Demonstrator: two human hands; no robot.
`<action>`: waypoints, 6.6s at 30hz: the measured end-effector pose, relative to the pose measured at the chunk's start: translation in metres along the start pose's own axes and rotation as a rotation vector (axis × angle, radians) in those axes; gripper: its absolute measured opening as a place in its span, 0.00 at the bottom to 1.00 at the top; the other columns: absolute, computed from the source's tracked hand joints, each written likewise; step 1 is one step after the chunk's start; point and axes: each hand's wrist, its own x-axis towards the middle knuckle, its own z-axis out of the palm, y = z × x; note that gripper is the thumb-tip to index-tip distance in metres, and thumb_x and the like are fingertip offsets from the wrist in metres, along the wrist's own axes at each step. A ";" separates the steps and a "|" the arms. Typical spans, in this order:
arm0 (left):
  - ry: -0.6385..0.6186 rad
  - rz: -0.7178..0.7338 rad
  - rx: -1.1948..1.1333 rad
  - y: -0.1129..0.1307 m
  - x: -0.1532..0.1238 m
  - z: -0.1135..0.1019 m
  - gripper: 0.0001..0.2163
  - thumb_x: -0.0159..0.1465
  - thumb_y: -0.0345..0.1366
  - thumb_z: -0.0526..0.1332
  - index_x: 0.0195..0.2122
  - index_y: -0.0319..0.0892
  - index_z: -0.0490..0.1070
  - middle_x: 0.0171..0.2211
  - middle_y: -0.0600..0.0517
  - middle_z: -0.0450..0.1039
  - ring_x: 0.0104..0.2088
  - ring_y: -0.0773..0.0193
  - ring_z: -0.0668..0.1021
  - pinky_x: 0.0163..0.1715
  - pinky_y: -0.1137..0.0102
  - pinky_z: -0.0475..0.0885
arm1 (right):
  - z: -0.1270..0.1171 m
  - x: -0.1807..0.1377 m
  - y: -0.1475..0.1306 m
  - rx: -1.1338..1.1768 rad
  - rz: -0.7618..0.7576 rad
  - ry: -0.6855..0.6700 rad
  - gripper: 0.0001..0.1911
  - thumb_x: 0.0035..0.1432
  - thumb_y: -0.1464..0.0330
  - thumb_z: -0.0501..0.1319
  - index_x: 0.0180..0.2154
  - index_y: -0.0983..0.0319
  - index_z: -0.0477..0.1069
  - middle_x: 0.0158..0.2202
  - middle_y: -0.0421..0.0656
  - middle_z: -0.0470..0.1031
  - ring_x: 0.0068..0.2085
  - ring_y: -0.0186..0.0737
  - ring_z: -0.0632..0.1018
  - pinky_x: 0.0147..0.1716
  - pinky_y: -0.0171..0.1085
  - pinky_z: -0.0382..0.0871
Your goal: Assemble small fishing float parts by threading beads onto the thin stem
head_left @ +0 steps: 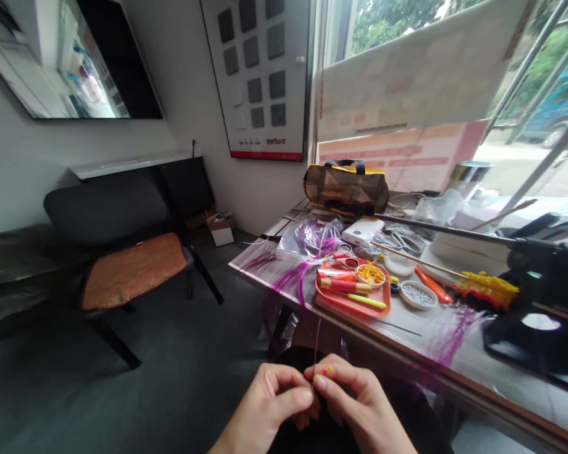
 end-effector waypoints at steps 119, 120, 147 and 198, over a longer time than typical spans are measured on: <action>-0.080 1.296 1.417 0.016 0.009 -0.012 0.12 0.56 0.19 0.53 0.32 0.39 0.73 0.33 0.45 0.76 0.35 0.59 0.71 0.41 0.66 0.65 | -0.002 0.049 -0.053 -0.062 0.210 -0.326 0.13 0.46 0.61 0.60 0.24 0.63 0.63 0.14 0.34 0.67 0.14 0.29 0.67 0.13 0.29 0.63; -0.091 1.279 1.408 0.018 0.009 -0.011 0.12 0.57 0.19 0.53 0.32 0.39 0.73 0.32 0.45 0.76 0.35 0.59 0.72 0.40 0.66 0.66 | -0.001 0.049 -0.053 -0.055 0.211 -0.325 0.13 0.46 0.61 0.60 0.24 0.63 0.63 0.14 0.34 0.66 0.14 0.29 0.67 0.13 0.29 0.64; 0.069 0.675 0.824 0.029 0.011 0.010 0.06 0.58 0.29 0.58 0.25 0.40 0.70 0.32 0.50 0.66 0.35 0.62 0.72 0.36 0.71 0.67 | -0.015 0.039 -0.069 -0.824 -0.389 -0.317 0.10 0.59 0.70 0.53 0.28 0.63 0.70 0.20 0.39 0.71 0.20 0.32 0.71 0.20 0.30 0.62; 0.010 -0.031 0.010 0.045 0.011 0.011 0.03 0.43 0.28 0.64 0.20 0.39 0.70 0.21 0.55 0.70 0.25 0.68 0.70 0.30 0.73 0.65 | -0.027 0.038 -0.090 -1.315 -1.467 -0.579 0.11 0.59 0.77 0.50 0.38 0.69 0.70 0.23 0.44 0.74 0.25 0.37 0.76 0.44 0.42 0.71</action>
